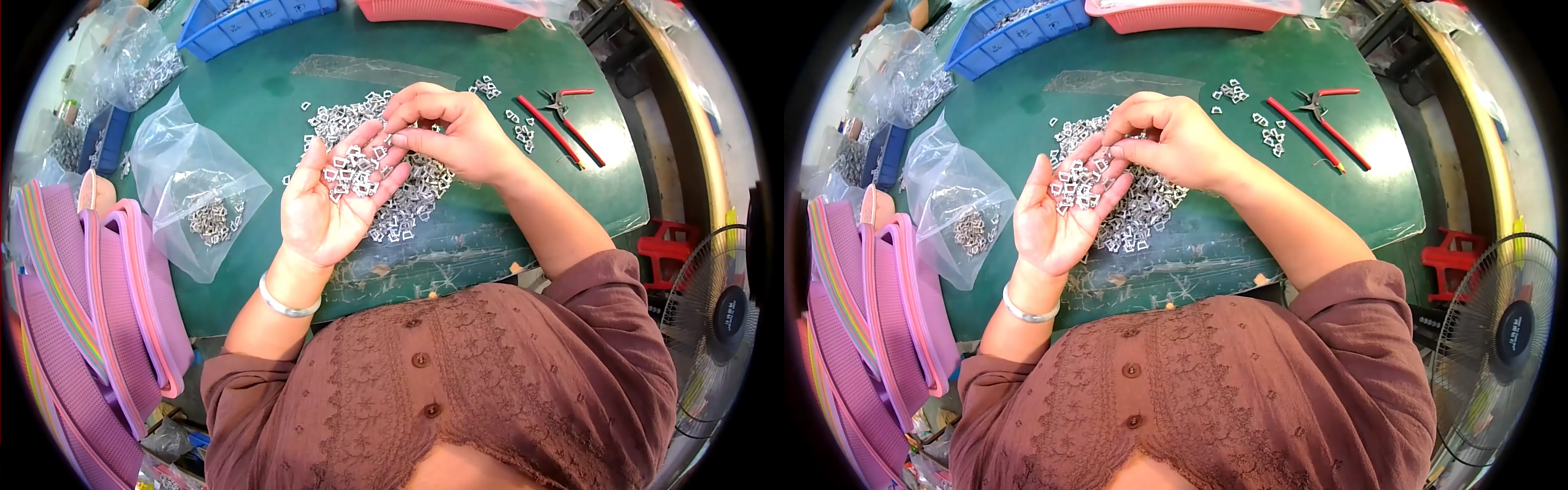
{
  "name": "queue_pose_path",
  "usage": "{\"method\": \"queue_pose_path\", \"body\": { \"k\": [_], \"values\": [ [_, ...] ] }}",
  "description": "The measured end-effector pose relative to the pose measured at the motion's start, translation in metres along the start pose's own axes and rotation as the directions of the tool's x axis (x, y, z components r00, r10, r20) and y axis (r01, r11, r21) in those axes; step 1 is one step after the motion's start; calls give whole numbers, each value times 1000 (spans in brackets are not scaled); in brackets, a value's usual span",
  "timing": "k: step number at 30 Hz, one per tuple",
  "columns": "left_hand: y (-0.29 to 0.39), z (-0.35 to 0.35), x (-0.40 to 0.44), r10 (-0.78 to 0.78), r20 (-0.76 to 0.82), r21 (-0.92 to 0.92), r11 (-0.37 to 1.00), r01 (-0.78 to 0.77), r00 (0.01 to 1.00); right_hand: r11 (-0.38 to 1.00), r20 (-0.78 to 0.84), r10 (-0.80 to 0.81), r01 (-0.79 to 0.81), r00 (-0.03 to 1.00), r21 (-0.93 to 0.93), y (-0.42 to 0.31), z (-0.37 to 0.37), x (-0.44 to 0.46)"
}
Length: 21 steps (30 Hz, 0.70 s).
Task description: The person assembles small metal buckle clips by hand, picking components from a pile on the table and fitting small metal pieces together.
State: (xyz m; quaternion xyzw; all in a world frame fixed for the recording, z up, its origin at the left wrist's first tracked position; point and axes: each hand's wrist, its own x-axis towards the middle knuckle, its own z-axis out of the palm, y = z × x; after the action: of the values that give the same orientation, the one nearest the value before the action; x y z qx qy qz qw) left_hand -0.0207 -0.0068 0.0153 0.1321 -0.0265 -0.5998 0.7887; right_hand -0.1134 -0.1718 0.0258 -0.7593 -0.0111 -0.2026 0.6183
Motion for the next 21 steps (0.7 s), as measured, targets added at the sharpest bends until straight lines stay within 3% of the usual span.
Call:
{"method": "queue_pose_path", "body": {
  "k": [1,4,7,10,14,17,18,19,20,21],
  "values": [
    [0,1,0,6,-24,12,1000,-6,1000,1000,2,-12,12,1000,-12,0,-1,0],
    [1,-3,0,-5,40,-68,998,8,999,980,15,62,-64,998,188,2,0,0],
    [1,0,0,1,45,-78,997,3,999,934,-155,110,-49,982,355,4,0,3],
    [0,4,0,9,-17,-20,1000,-9,1000,698,-45,282,-173,958,695,2,-15,4],
    [-1,2,1,8,-17,-33,999,-9,1000,662,8,305,-218,952,717,-3,-13,3],
    [-1,0,1,-15,-10,-20,1000,15,1000,915,26,266,-261,964,307,-16,-4,1],
    [-1,-6,2,-34,5,-16,999,34,999,972,92,157,-171,983,159,-11,-3,-1],
    [0,-9,2,-52,20,-12,999,52,998,994,115,4,9,993,-113,-12,-4,-1],
    [0,-8,2,-57,19,-3,998,57,998,909,178,-137,195,975,-368,-12,-3,-1],
    [0,-7,2,-63,18,6,998,62,998,889,160,-141,196,977,-414,-12,-1,-3]
  ]
}}
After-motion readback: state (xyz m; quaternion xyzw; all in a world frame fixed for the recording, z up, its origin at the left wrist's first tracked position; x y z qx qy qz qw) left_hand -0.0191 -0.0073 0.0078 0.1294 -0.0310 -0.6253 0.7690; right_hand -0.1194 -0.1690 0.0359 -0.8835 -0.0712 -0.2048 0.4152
